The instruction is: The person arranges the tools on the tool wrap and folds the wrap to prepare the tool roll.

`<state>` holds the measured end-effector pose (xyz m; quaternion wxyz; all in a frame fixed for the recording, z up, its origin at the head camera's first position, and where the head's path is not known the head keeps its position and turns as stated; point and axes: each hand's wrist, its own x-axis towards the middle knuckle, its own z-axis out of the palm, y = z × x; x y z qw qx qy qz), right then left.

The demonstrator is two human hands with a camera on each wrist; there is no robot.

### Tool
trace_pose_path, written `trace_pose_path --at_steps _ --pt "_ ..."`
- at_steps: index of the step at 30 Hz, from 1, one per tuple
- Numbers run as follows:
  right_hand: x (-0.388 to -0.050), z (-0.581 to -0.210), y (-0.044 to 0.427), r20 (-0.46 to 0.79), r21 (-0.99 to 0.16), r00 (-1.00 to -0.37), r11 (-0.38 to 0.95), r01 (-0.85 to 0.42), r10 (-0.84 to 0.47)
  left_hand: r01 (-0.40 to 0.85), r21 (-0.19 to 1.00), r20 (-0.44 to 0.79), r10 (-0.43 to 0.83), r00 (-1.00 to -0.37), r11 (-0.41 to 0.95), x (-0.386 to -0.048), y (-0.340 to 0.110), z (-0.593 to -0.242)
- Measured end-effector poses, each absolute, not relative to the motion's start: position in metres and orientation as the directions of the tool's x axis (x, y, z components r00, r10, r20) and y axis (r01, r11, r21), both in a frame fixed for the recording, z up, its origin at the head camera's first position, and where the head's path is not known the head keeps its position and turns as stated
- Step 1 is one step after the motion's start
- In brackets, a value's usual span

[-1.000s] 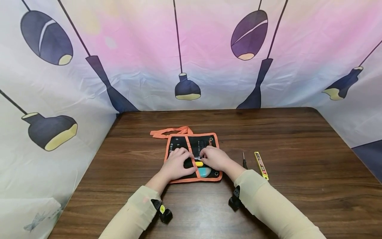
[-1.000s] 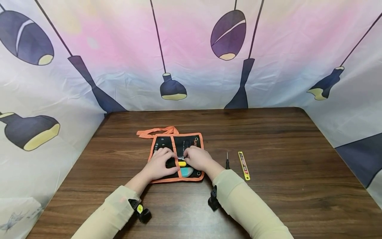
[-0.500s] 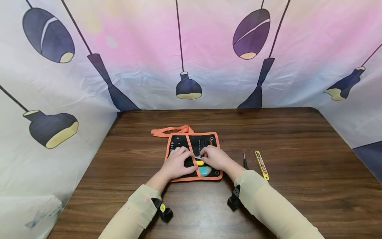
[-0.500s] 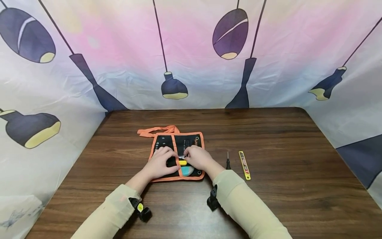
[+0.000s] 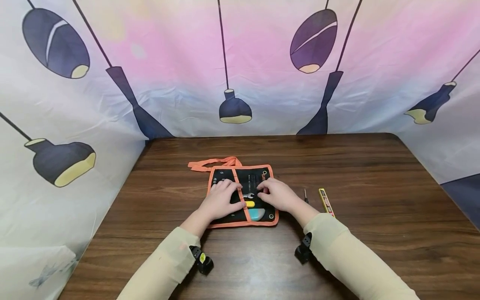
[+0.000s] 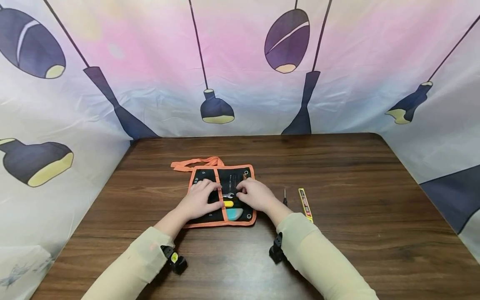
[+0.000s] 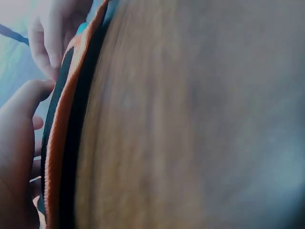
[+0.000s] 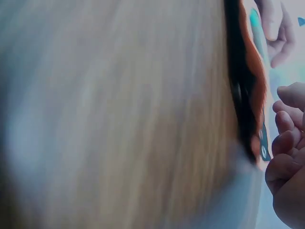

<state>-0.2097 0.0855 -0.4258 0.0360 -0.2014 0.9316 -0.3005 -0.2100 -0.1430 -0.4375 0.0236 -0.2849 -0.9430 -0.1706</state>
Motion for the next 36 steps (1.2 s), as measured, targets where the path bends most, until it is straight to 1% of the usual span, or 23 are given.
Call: trace_pose_path --at_steps 4,7,10,15,20,25,31,36 --pt "-0.207 -0.421 0.107 0.091 -0.6 -0.924 0.72 -0.348 -0.371 0.539 0.255 0.108 0.531 -0.841 0.803 -0.215 -0.142 -0.432" --pt "-0.204 -0.419 0.127 0.12 -0.615 -0.929 0.708 -0.346 -0.35 0.53 0.256 0.094 0.525 -0.846 0.808 -0.218 -0.143 -0.432" --pt "-0.202 -0.417 0.147 0.138 -0.603 -0.936 0.722 -0.339 -0.323 0.523 0.268 0.087 0.521 -0.849 0.809 -0.22 -0.145 -0.436" --pt "-0.198 -0.41 0.179 0.137 -0.589 -0.952 0.75 -0.301 -0.274 0.528 0.263 0.085 0.526 -0.846 0.807 -0.221 -0.146 -0.438" --pt "-0.192 -0.412 0.205 0.115 -0.586 -0.963 0.767 -0.263 -0.242 0.533 0.273 0.098 0.528 -0.843 0.801 -0.221 -0.145 -0.439" --pt "-0.185 -0.417 0.224 0.087 -0.604 -0.976 0.768 -0.212 -0.2 0.523 0.279 0.113 0.513 -0.851 0.806 -0.221 -0.144 -0.441" --pt "-0.178 -0.423 0.243 0.087 -0.582 -0.983 0.793 -0.18 -0.16 0.508 0.271 0.123 0.494 -0.86 0.817 -0.22 -0.145 -0.445" --pt "-0.17 -0.43 0.255 0.069 -0.591 -0.988 0.793 -0.149 -0.135 0.514 0.255 0.127 0.498 -0.858 0.819 -0.221 -0.144 -0.447"
